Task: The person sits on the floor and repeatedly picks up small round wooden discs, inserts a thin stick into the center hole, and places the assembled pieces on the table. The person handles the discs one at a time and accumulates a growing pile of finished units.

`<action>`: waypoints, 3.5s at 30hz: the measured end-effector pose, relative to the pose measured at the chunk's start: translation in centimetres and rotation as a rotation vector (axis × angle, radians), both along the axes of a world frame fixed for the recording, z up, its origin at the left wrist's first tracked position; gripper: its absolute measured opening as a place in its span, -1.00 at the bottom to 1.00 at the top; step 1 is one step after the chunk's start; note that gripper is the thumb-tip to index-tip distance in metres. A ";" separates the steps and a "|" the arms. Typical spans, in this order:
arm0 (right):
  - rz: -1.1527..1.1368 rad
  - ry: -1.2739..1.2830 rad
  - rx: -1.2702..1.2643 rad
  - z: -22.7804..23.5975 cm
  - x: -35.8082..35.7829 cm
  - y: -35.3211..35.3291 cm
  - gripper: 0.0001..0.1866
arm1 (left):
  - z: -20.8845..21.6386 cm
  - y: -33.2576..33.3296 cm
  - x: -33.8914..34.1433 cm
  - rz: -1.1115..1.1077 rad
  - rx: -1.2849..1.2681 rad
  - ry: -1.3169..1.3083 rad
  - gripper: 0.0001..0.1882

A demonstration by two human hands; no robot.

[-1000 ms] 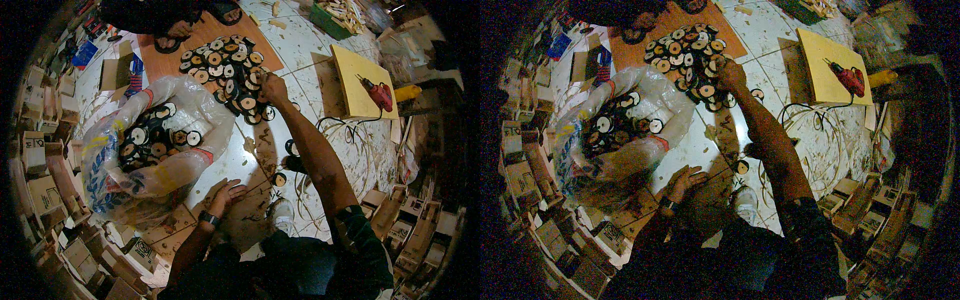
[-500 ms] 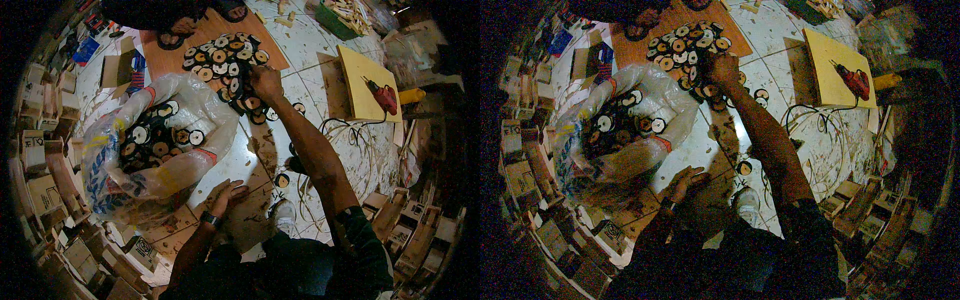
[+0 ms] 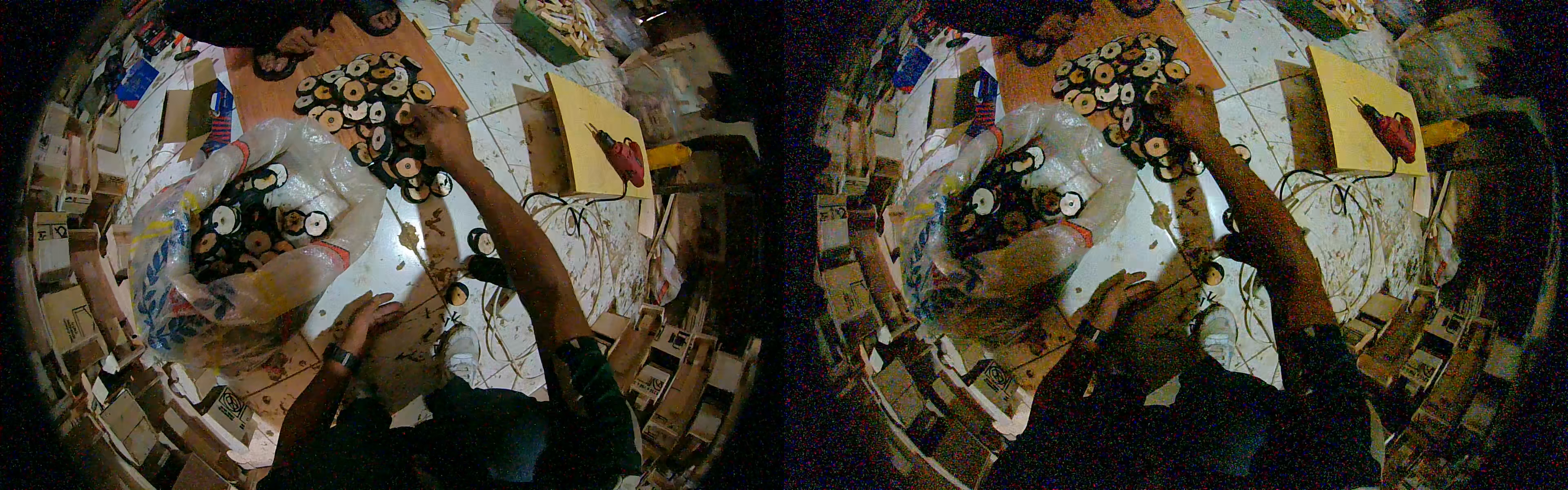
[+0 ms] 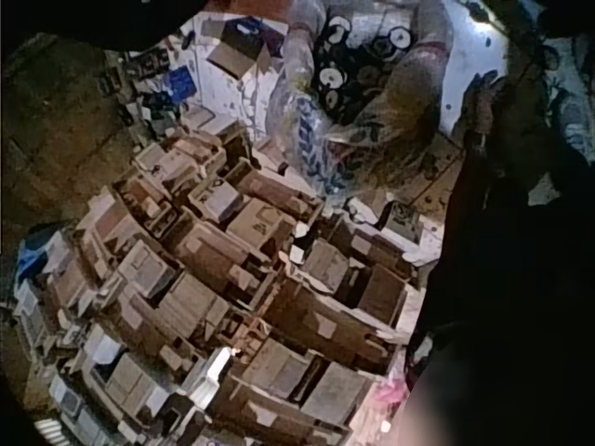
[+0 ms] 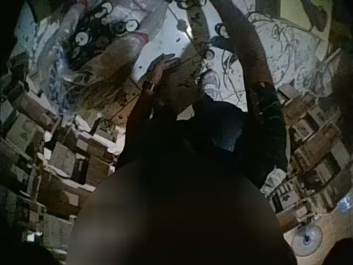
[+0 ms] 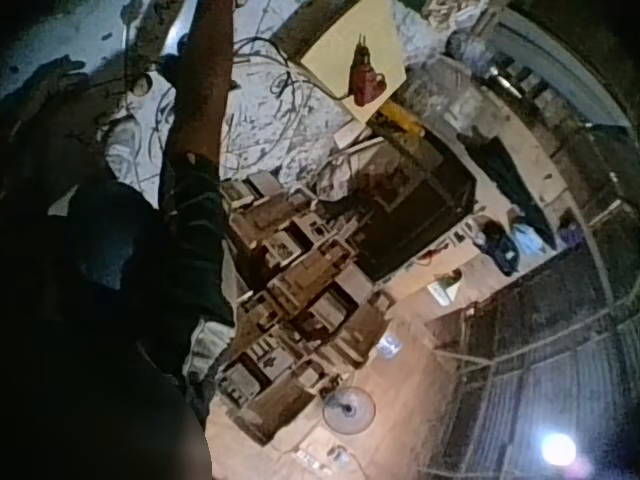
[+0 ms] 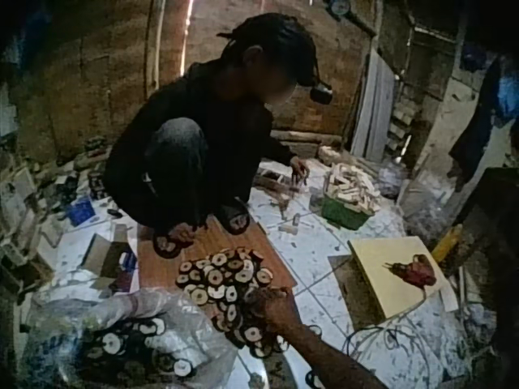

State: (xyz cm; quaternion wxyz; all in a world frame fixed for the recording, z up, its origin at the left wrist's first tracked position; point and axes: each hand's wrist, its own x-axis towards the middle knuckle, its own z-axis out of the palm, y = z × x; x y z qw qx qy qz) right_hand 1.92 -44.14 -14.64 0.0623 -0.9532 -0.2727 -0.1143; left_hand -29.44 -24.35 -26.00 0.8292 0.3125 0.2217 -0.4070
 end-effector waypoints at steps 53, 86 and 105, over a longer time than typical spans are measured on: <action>-0.096 0.773 -0.090 -4.9 -34.1 -4.7 -0.57 | 4.9 -1.1 -0.2 0.220 0.296 0.029 -0.60; -0.339 0.617 1.076 -2.8 -29.4 -1.5 -0.82 | 6.3 -4.0 0.6 0.144 0.018 -0.084 -0.57; -0.312 0.332 0.698 -0.9 -14.4 -0.6 -0.43 | 5.5 -1.8 3.2 0.412 -0.333 0.113 -0.45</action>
